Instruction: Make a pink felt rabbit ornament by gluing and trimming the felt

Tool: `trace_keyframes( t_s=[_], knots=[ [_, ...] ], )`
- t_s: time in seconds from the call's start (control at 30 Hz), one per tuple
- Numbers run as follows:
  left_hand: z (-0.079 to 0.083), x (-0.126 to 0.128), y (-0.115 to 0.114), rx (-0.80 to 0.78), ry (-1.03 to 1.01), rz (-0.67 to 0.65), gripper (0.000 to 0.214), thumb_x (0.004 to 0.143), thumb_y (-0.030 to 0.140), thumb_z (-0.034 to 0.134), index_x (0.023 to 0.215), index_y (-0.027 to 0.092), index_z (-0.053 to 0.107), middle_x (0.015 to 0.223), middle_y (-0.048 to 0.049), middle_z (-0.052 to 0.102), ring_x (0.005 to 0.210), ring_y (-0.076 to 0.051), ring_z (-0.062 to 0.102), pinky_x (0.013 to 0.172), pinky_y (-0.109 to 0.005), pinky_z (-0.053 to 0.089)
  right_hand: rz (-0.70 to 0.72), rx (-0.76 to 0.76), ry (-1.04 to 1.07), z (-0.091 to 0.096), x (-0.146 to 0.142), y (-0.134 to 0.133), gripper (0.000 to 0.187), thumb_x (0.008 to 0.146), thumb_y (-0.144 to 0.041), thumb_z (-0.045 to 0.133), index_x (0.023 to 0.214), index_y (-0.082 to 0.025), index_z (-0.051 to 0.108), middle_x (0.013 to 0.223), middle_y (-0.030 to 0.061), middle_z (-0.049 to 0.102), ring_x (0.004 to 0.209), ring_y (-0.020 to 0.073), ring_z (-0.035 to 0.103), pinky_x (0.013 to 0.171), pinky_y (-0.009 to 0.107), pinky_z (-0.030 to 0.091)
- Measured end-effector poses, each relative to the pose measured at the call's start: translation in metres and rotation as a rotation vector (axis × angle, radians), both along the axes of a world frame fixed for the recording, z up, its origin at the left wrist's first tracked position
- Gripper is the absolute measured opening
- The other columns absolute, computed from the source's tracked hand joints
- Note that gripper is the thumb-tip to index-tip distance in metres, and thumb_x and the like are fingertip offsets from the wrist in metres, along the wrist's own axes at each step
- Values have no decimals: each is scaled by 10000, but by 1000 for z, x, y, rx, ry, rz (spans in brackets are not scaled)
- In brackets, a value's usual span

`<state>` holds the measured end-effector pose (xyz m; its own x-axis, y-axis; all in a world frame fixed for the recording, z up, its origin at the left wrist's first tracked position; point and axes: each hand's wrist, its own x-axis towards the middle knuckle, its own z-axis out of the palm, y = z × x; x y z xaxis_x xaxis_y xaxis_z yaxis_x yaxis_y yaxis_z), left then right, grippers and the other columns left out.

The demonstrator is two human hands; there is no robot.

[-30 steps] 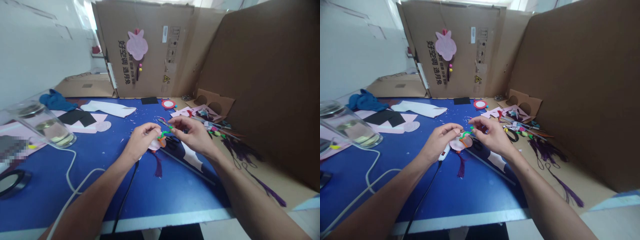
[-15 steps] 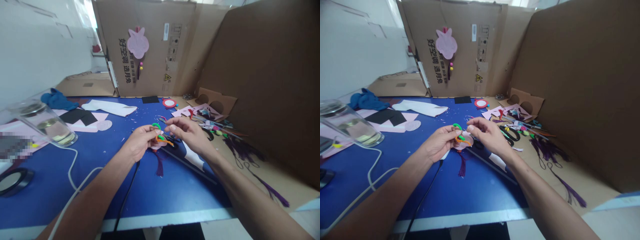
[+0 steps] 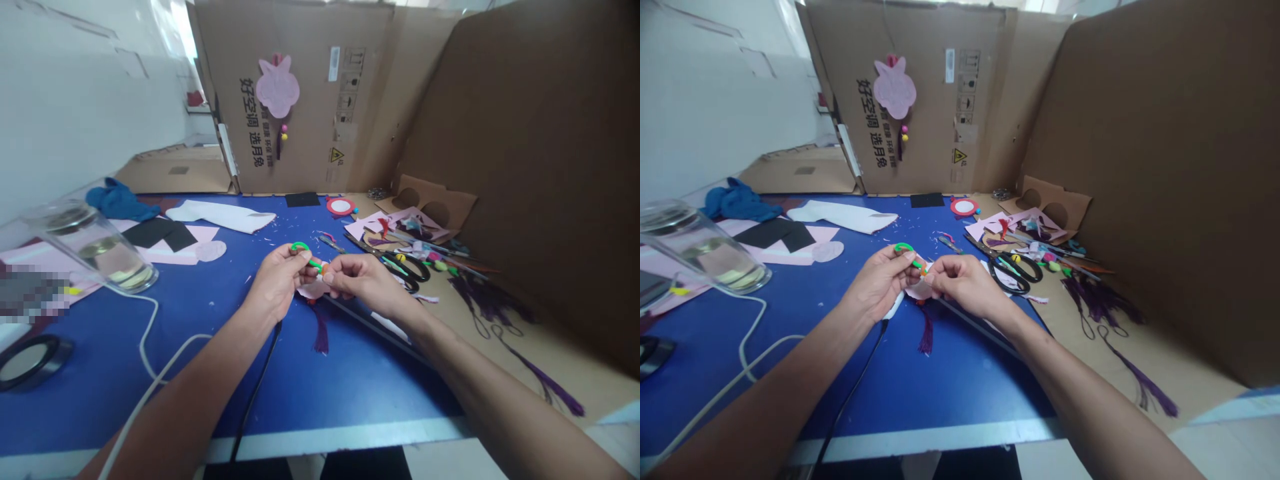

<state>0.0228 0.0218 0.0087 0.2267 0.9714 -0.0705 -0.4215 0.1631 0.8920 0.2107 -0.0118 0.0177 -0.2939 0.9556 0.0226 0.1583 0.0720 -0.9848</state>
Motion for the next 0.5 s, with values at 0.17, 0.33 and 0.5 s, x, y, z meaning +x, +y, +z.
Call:
trace_keyframes(
  t_s=[0.17,0.33,0.5],
  knots=[
    [0,2,-2,6,-27,55,341,698,290,930,856,167,653,743,-33,753,609,-113,662,650,-229,555,46,-101,99,-3,1,3,286,824,-444,817,762,-189,705,615,-7,678,543,108,514,533,242,343],
    [1,2,-5,-25,7,25,450,676,406,962,882,187,627,782,-49,771,602,-132,670,570,-226,525,67,-149,189,-9,1,5,360,817,-500,855,755,-186,689,601,-9,666,523,100,505,523,236,331],
    [4,1,-7,-15,-8,-26,541,621,465,1012,912,179,657,755,-12,726,599,-109,634,559,-209,499,64,-130,217,-12,-3,9,427,806,-572,872,779,-190,685,607,-9,666,520,103,506,519,235,333]
  ],
)
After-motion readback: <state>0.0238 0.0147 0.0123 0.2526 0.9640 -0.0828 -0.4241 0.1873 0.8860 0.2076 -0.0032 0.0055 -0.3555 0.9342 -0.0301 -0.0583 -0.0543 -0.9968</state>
